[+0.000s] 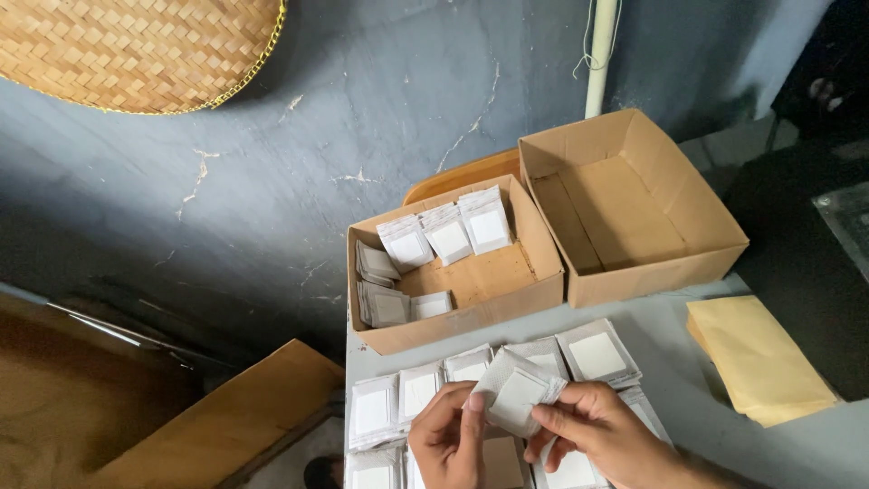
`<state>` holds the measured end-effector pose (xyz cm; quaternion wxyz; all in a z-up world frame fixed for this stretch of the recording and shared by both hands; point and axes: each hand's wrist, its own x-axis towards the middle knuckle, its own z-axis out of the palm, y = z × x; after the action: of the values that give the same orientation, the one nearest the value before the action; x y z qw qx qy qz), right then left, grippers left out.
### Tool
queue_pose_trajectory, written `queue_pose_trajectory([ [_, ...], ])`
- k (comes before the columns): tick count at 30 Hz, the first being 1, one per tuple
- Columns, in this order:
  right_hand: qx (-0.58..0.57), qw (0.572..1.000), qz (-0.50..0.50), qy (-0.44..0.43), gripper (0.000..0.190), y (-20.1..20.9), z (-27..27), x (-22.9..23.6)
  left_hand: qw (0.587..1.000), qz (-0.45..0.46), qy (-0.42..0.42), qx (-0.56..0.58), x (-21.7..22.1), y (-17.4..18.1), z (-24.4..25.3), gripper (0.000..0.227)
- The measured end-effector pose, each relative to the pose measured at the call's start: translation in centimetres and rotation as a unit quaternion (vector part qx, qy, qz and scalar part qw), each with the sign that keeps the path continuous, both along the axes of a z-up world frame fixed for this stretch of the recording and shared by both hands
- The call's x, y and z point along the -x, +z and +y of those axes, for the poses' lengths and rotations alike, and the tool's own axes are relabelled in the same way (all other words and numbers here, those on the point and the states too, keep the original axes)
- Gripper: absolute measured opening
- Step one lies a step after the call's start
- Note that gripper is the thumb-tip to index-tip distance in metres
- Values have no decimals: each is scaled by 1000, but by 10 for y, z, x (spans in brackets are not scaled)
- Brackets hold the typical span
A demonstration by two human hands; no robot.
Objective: Sorting and arranging small white packets from a box onto a table surface
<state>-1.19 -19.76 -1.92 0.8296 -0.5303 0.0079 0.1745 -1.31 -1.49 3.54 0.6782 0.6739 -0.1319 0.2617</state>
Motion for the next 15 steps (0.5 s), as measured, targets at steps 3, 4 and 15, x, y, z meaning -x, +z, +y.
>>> queue_pose_trajectory([
  [3, 49, 996, -18, -68, 21, 10, -3, -2, 1000, -15, 7, -20, -2, -2, 1, 22],
  [4, 52, 996, -15, -68, 21, 13, -11, -3, 1000, -12, 7, -18, 0, 4, 1, 22],
  [15, 515, 675, -454, -269, 29, 63, -82, 47, 992, 114, 37, 31, 2, 6, 11, 19],
])
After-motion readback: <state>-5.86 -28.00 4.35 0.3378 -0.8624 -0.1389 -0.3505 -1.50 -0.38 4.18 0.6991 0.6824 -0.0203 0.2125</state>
